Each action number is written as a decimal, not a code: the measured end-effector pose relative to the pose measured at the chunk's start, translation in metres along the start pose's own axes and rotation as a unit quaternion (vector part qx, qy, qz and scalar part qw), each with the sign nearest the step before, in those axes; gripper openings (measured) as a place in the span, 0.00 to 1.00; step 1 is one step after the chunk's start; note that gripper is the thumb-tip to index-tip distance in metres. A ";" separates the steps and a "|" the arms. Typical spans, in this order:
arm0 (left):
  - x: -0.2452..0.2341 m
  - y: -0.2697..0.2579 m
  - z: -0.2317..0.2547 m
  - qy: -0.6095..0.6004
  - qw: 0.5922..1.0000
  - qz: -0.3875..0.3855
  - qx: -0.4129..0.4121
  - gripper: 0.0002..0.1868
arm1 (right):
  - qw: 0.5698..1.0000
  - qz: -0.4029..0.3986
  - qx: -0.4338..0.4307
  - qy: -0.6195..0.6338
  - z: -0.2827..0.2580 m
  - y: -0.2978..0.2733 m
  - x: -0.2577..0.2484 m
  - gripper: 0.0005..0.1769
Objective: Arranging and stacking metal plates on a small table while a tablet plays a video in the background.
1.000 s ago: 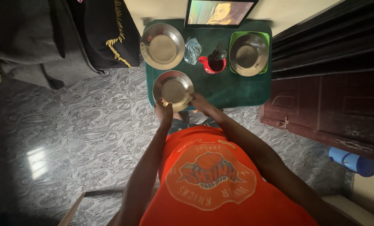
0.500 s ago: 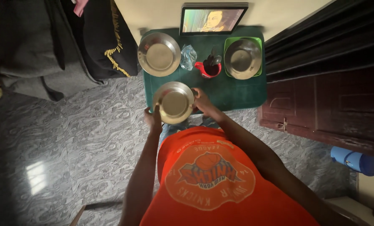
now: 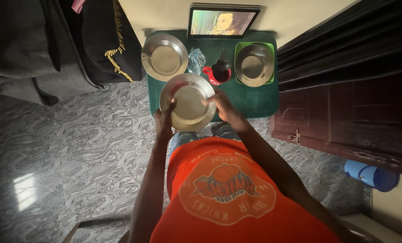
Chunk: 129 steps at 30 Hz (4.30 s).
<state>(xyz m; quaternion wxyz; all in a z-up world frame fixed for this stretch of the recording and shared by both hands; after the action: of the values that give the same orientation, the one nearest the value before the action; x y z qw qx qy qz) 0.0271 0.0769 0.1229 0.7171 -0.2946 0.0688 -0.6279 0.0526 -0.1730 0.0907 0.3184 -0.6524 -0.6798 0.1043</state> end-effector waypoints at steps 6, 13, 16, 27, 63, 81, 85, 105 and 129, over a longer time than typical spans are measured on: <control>0.019 -0.003 -0.005 0.029 0.999 -0.029 0.019 0.28 | 0.982 0.109 0.064 -0.143 -0.025 -0.019 -0.007 0.27; 0.037 -0.018 -0.009 0.058 0.998 -0.029 -0.005 0.27 | 0.995 0.031 0.040 -0.087 -0.042 -0.051 -0.010 0.28; 0.045 -0.020 -0.018 0.095 0.995 -0.022 0.013 0.27 | 0.993 0.031 0.039 -0.102 -0.030 -0.042 -0.033 0.29; 0.106 -0.038 -0.025 0.046 0.998 0.030 -0.004 0.27 | 0.996 0.001 -0.002 -0.091 -0.064 -0.056 -0.074 0.30; 0.328 0.022 -0.205 0.026 0.996 0.014 -0.086 0.24 | 0.985 0.065 0.089 0.133 0.031 -0.030 -0.359 0.14; 0.309 0.037 -0.217 0.050 0.991 0.027 -0.120 0.33 | 0.950 0.080 0.148 0.263 0.080 0.060 -0.375 0.17; 0.308 0.033 -0.214 0.077 0.989 0.019 -0.122 0.32 | 0.957 0.073 0.131 0.247 0.053 0.051 -0.359 0.20; 0.297 0.044 -0.203 0.105 0.984 0.018 -0.144 0.23 | 0.965 0.022 0.037 0.258 -0.013 0.026 -0.333 0.49; 0.161 0.057 -0.167 0.031 0.992 -0.004 -0.120 0.18 | 0.995 0.016 0.098 0.000 0.003 0.018 -0.180 0.16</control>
<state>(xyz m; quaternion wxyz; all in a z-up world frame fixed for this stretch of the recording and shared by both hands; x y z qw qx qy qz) 0.0304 -0.1286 0.0008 0.6717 -0.3592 0.1645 -0.6267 0.0561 -0.3417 0.0243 0.3795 -0.6289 -0.6555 0.1758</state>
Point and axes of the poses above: each hand's wrist, its own y-axis towards the middle knuckle, its own x-axis out of the palm, z = x × y, the point moved 3 cm from there along y, towards the middle knuckle, and after that the axes turned 1 degree about y, right-handed, at the moved point
